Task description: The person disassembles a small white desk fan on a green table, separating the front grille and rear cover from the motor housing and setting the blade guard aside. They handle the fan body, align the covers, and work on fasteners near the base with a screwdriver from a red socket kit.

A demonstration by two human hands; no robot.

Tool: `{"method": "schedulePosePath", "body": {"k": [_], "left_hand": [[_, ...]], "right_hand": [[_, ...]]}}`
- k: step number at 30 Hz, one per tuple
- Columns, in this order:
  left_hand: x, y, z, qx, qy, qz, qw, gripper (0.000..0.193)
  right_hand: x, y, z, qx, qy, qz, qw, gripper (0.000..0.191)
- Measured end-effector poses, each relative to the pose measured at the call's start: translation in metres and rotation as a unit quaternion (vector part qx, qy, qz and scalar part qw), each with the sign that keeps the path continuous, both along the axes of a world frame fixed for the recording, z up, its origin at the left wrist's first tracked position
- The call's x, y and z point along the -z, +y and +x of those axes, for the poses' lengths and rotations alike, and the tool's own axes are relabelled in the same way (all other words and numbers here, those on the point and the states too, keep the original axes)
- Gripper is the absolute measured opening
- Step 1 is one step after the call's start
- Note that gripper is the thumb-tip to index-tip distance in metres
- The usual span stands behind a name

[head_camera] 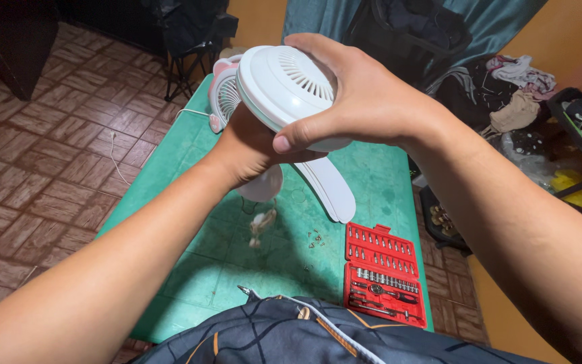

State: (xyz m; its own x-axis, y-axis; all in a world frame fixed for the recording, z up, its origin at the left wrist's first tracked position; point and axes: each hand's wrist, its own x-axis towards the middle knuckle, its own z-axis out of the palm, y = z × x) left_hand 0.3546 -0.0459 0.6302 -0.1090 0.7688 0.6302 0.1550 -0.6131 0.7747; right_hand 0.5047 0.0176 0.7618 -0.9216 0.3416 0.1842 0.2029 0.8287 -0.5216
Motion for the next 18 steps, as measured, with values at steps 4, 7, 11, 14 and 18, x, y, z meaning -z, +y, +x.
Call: {"method": "schedulePosePath", "body": {"k": [4,7,11,14,18], "left_hand": [[-0.002,-0.008,0.003,0.016,-0.029,-0.019,0.999,0.073],[-0.005,-0.012,0.007,0.037,-0.075,-0.029,0.996,0.074],[-0.009,-0.016,0.007,-0.045,-0.002,-0.021,0.999,0.072],[-0.008,-0.021,0.009,-0.012,-0.052,-0.026,0.998,0.071],[-0.006,-0.029,0.012,0.032,-0.119,-0.047,0.991,0.073]], "right_hand": [[-0.004,-0.005,0.000,0.030,-0.004,-0.005,1.000,0.107],[-0.006,-0.011,0.000,0.054,-0.010,-0.040,0.998,0.101],[-0.008,-0.018,-0.001,0.067,-0.009,-0.042,0.997,0.099],[-0.009,-0.019,0.000,0.065,-0.002,-0.050,0.997,0.098],[-0.004,-0.020,0.003,0.059,0.012,-0.081,0.995,0.098]]}}
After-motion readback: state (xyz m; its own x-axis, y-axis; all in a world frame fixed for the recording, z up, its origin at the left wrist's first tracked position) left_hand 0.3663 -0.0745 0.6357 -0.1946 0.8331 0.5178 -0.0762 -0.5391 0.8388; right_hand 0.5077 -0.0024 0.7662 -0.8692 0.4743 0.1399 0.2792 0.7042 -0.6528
